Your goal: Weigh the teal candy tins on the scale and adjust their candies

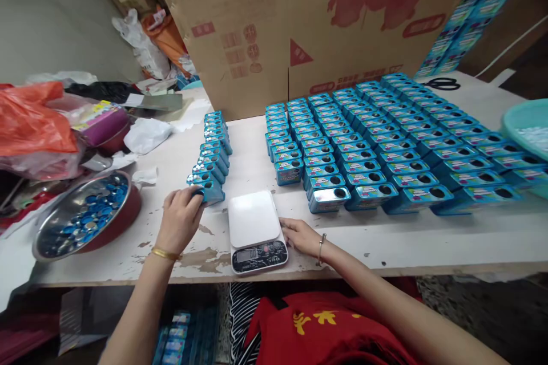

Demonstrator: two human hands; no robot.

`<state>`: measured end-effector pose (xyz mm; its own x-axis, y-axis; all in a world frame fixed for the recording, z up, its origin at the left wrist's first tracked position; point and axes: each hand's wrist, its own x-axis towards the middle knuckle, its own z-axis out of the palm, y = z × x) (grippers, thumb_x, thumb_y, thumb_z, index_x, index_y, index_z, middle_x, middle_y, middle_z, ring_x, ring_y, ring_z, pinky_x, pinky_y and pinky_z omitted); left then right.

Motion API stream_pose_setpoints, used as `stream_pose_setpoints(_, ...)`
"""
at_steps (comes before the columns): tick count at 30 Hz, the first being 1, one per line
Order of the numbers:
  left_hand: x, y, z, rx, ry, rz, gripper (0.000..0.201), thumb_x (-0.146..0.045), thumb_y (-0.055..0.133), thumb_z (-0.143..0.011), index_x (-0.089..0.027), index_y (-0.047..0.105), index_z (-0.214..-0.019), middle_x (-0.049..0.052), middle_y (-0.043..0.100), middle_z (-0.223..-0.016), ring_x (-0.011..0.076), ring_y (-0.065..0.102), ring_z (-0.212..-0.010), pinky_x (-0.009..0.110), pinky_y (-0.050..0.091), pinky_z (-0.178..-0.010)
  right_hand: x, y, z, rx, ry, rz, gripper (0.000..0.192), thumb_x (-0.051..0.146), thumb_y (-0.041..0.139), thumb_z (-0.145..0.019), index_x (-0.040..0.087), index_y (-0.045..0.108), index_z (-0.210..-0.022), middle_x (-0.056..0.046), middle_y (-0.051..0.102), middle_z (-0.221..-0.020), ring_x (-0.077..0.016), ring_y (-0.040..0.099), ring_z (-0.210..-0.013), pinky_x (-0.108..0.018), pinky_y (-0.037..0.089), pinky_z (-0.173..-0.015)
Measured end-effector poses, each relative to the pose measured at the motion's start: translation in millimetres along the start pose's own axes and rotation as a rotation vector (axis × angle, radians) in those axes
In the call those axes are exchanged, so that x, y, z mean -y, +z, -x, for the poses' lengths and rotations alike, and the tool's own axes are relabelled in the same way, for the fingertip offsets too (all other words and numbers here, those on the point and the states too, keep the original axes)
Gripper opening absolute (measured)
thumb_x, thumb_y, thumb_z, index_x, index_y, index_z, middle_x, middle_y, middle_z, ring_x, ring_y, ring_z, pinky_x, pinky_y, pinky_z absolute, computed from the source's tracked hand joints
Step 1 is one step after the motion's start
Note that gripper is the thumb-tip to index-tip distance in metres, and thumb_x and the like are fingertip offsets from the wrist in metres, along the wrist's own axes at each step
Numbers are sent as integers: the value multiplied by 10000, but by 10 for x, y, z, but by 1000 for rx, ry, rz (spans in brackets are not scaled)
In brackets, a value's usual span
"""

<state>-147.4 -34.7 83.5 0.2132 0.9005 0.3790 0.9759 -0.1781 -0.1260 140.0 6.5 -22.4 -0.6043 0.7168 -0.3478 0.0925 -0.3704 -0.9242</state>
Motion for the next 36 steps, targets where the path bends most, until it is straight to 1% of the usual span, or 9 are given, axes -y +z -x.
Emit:
stream_pose_setpoints(4, -322, -229, -200, 145, 124, 116, 230, -340, 408, -925, -188, 563, -849, 100, 573, -1076, 216, 556, -917, 356, 457, -787, -68, 44, -49, -59, 56, -70, 352, 149, 557, -722, 140, 643, -1063, 68, 518, -491, -73, 397, -409, -188, 292, -422)
stream_pose_setpoints(9, -676, -23, -346, 331, 229, 205, 153, -299, 471, -902, -179, 561, -870, 90, 587, -1010, 205, 570, -880, 345, 481, -754, -133, -47, 82, -171, 103, -257, 237, 287, 659, -719, 125, 607, -884, 37, 540, -565, -51, 416, -416, -170, 282, -383)
stream_pose_setpoints(14, -690, 15, -342, 225, 155, 351, 264, -356, 554, -871, -176, 526, -1061, 96, 594, -1105, 235, 563, -1021, 398, 469, -877, -46, -201, 410, -144, 188, -479, 195, 227, 712, -707, 112, 616, -831, -70, 645, -759, -85, 599, -641, -159, 480, -541)
stream_pose_setpoints(17, -593, -59, -156, 42, 1, 434, 313, -398, 541, -879, -178, 522, -1100, 89, 598, -1120, 225, 549, -1076, 399, 448, -940, -20, -257, 585, -142, 293, -609, 180, 72, 673, -720, 105, 629, -891, -112, 690, -862, -100, 657, -766, -142, 535, -697)
stream_pose_setpoints(20, -497, -9, 206, -63, -227, 491, 250, -390, 518, -890, -178, 558, -1016, 61, 629, -997, 181, 585, -951, 331, 480, -848, -42, -271, 709, -140, 367, -610, 172, 50, 651, -758, 98, 640, -922, -125, 700, -896, -119, 682, -824, -143, 550, -754)
stream_pose_setpoints(24, -425, 298, 781, -36, -434, 551, 222, -378, 504, -893, -175, 581, -939, 41, 629, -899, 153, 591, -844, 289, 485, -771, -43, -231, 797, -115, 399, -586, 69, 135, 680, -783, 95, 661, -836, -84, 683, -824, -111, 686, -737, -141, 566, -709)
stream_pose_setpoints(28, -442, 648, 1161, -43, -520, 530, 218, -363, 487, -893, -171, 572, -953, 55, 614, -906, 167, 585, -864, 305, 487, -779, 112, -180, 791, -85, 390, -502, 179, 186, 726, -751, 113, 658, -899, -97, 696, -881, -120, 686, -789, -161, 561, -741)
stream_pose_setpoints(31, -488, 816, 1270, -97, -559, 487, 197, -328, 465, -897, -166, 568, -942, 77, 594, -936, 192, 564, -921, 349, 469, -841, 329, -155, 707, -45, 340, -350, 289, 217, 770, -699, 117, 643, -939, -117, 713, -896, -141, 684, -823, -212, 555, -777)
stream_pose_setpoints(36, -532, 906, 1309, -133, -574, 428, 170, -288, 462, -889, -173, 581, -921, 93, 571, -960, 216, 541, -956, 377, 442, -883, 777, -33, 406, -42, 60, -9, 331, 313, 778, -674, 116, 645, -905, -79, 708, -752, -143, 666, -680, -274, 544, -700)
